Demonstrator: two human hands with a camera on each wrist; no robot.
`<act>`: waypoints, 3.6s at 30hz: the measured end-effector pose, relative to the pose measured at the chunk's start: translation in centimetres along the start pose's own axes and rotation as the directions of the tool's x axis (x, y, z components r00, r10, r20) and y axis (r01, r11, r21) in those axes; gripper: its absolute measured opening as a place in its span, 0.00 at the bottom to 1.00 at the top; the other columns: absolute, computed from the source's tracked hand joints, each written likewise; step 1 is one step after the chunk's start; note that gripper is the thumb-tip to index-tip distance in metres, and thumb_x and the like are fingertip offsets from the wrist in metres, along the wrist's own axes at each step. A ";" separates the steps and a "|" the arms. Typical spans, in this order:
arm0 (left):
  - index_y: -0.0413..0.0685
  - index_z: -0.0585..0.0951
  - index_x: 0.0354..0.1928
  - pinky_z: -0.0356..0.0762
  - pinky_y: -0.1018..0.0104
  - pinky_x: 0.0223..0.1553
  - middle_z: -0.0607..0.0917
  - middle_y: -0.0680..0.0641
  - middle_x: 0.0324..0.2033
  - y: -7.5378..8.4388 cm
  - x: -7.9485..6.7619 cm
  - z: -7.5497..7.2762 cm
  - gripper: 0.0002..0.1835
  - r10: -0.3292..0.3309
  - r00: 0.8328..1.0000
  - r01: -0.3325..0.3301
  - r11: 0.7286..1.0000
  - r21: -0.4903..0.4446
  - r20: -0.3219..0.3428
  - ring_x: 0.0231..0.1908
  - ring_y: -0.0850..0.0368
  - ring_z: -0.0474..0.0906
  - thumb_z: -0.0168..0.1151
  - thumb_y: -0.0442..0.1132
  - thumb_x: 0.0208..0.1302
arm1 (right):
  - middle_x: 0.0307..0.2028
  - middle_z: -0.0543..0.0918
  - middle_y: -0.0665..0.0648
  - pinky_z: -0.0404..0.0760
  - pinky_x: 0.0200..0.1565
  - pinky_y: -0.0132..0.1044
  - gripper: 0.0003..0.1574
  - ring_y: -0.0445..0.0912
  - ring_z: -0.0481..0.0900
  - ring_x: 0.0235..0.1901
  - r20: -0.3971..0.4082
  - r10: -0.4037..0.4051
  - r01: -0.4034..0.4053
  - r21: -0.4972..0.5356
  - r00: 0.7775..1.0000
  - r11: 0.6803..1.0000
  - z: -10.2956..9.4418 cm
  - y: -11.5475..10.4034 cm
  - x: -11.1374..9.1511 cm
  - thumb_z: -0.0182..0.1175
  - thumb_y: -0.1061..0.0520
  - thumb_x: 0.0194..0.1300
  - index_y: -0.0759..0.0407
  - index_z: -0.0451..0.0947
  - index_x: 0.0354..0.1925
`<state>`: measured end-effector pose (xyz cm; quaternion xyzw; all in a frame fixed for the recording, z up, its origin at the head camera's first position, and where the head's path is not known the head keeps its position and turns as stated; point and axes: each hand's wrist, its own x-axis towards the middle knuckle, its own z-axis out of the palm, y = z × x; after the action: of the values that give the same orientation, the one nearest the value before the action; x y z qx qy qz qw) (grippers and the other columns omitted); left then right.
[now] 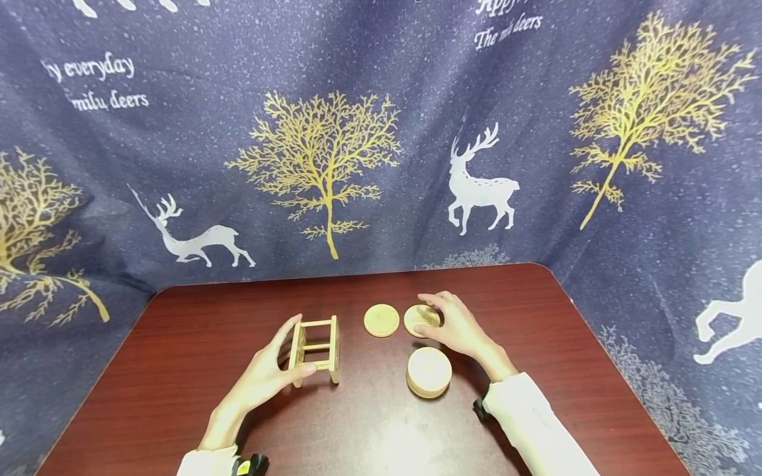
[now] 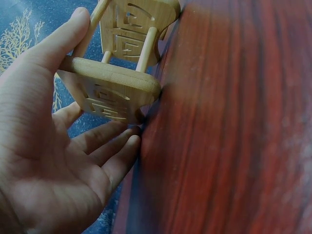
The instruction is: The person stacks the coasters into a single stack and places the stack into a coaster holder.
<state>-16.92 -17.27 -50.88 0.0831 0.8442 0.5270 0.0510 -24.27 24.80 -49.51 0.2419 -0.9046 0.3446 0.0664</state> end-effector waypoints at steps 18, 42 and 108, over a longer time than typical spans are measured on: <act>0.58 0.59 0.89 0.71 0.41 0.75 0.75 0.35 0.78 0.2 0.0 -0.1 0.59 0.022 1.000 -0.022 1.000 -0.012 0.000 0.76 0.38 0.75 0.86 0.49 0.62 | 0.57 0.83 0.67 0.80 0.62 0.65 0.47 0.63 0.83 0.59 0.044 -0.008 0.008 0.001 0.999 1.000 0.0 0.6 0.4 0.84 0.53 0.63 0.66 0.78 0.74; 0.58 0.59 0.89 0.78 0.46 0.70 0.75 0.37 0.78 0.2 0.0 -0.1 0.59 0.017 1.000 -0.017 1.000 0.018 -0.008 0.75 0.39 0.76 0.86 0.50 0.62 | 0.57 0.82 0.65 0.80 0.60 0.62 0.54 0.59 0.81 0.56 0.100 -0.033 0.036 -0.026 0.994 0.999 0.5 1.4 1.2 0.89 0.51 0.55 0.65 0.78 0.75; 0.64 0.58 0.90 0.87 0.58 0.28 0.77 0.37 0.76 -0.1 0.2 0.2 0.61 -0.016 1.000 0.016 1.000 -0.027 0.007 0.73 0.40 0.77 0.87 0.48 0.60 | 0.57 0.83 0.62 0.80 0.59 0.63 0.40 0.62 0.81 0.59 0.057 -0.003 0.006 -0.050 0.998 0.999 -1.3 0.5 0.3 0.85 0.54 0.55 0.57 0.88 0.66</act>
<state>-17.08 -17.13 -51.05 0.0773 0.8376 0.5375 0.0591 -24.81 25.88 -48.77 0.2519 -0.9140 0.3145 0.0477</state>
